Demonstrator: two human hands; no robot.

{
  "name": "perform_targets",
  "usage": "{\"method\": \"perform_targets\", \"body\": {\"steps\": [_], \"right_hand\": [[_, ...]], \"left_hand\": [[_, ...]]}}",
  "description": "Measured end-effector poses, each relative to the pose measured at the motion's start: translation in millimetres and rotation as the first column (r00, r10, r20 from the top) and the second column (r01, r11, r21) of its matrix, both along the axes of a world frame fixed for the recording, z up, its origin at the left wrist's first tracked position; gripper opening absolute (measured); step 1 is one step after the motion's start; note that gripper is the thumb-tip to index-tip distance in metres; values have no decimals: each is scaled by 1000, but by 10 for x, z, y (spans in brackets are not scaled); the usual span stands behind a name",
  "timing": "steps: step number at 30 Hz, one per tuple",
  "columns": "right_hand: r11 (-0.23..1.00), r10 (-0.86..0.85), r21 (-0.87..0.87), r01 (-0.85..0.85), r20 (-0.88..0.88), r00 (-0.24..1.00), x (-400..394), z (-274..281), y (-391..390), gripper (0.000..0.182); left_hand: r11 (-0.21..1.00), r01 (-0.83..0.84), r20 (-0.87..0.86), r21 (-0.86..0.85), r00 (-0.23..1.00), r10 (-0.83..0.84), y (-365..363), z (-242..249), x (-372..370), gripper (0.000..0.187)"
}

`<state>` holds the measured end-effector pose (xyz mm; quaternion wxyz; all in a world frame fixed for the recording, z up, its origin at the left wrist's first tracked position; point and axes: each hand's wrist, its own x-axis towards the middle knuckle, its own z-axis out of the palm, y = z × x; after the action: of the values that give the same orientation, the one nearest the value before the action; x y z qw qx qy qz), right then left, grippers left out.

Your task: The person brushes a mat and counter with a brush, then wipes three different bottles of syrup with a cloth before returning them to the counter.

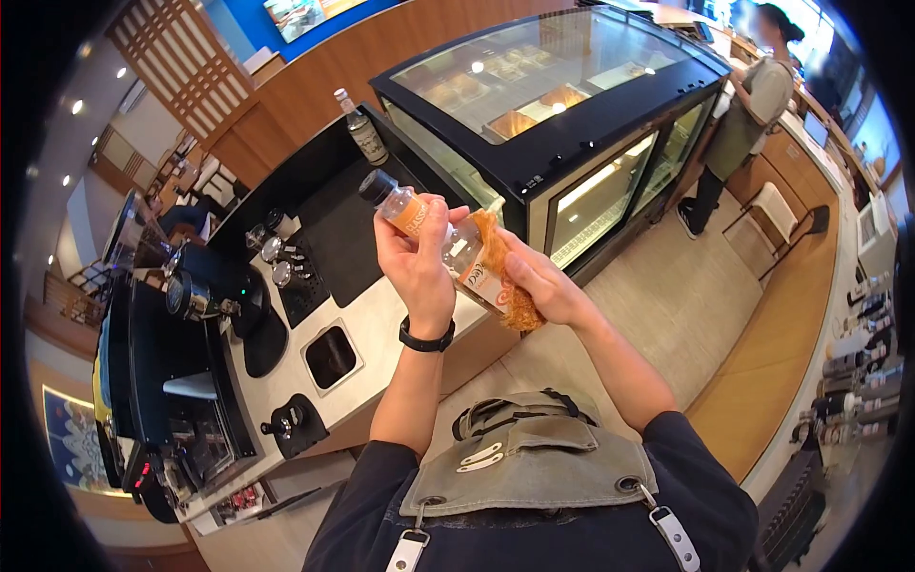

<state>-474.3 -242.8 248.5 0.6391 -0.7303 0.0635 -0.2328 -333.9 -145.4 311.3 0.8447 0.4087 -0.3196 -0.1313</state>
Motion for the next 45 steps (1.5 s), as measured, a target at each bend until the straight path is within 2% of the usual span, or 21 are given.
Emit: {"method": "perform_targets", "body": {"steps": [2, 4, 5, 8, 9, 12, 13, 16, 17, 20, 21, 24, 28, 31, 34, 37, 40, 41, 44, 45], "right_hand": [[992, 50, 115, -58, 67, 996, 124, -73, -120, 67], [858, 222, 471, -204, 18, 975, 121, -93, -228, 66], [872, 233, 443, -210, 4, 973, 141, -128, -275, 62], [746, 237, 638, -189, 11, 971, 199, -504, -419, 59], [669, 252, 713, -212, 51, 966, 199, -583, -421, 57], [468, 9, 880, -84, 90, 996, 174, -796, -251, 57], [398, 11, 893, -211, 226, 974, 74, -795, -198, 54], [317, -131, 936, -151, 201, 971, -43, -645, 34, 52], [261, -143, 955, -139, 181, 973, -74, -773, 38, 51], [318, -168, 942, -107, 167, 972, -198, -800, 140, 49], [299, -210, 953, -57, 124, 970, -197, -784, 180, 48], [429, -278, 903, -11, 143, 950, -166, -757, 300, 48], [366, -205, 928, -74, 158, 966, -2, -927, 319, 50], [413, -229, 910, 35, 66, 971, 181, -980, 372, 47], [412, -216, 909, 59, 35, 976, 437, -1086, 432, 44], [433, -247, 900, 46, 69, 967, 695, -1098, 522, 43], [435, -282, 898, 64, 69, 957, 929, -1038, 620, 43], [412, -271, 909, 65, 54, 961, 1012, -1045, 657, 43], [365, -288, 927, 82, 28, 957, 1206, -1062, 721, 44], [359, -286, 930, 81, 27, 958, 1252, -1056, 743, 45]], "left_hand": [[1000, -2, 24, -21, 1000, 2, -24, 21, 27, 30], [999, 5, 55, -43, 998, -2, -43, 36, 50, 31], [998, 13, 73, -55, 997, -9, -61, 38, 56, 32], [998, -24, 118, -63, 992, 32, -134, -52, 93, 36], [997, -34, 127, -65, 991, 42, -152, -88, 79, 36], [995, -70, 155, -74, 985, 80, -189, -214, 53, 36], [991, -86, 159, -104, 982, 102, -202, -261, 59, 37], [979, -166, 151, -122, 971, 184, -185, -334, 51, 38], [976, -183, 149, -117, 969, 199, -178, -349, 42, 39], [964, -237, 127, -123, 959, 252, -211, -352, 72, 39], [962, -243, 99, -122, 962, 256, -217, -342, 108, 39], [965, -219, 73, -147, 970, 231, -222, -353, 169, 38], [971, -195, 52, -141, 978, 204, -146, -322, 190, 41], [966, -193, 127, -173, 968, 216, -93, -317, 228, 46], [970, -179, 171, -161, 963, 206, 21, -410, 466, 49], [972, -148, 187, -183, 965, 182, 134, -505, 805, 49], [982, -146, 217, -116, 962, 169, 209, -520, 1059, 51], [993, -109, 278, -44, 953, 117, 232, -542, 1192, 63], [966, 183, 211, 184, 952, -221, 404, -470, 1371, 80], [943, 302, 180, 139, 929, -324, 420, -589, 1426, 101]]}}
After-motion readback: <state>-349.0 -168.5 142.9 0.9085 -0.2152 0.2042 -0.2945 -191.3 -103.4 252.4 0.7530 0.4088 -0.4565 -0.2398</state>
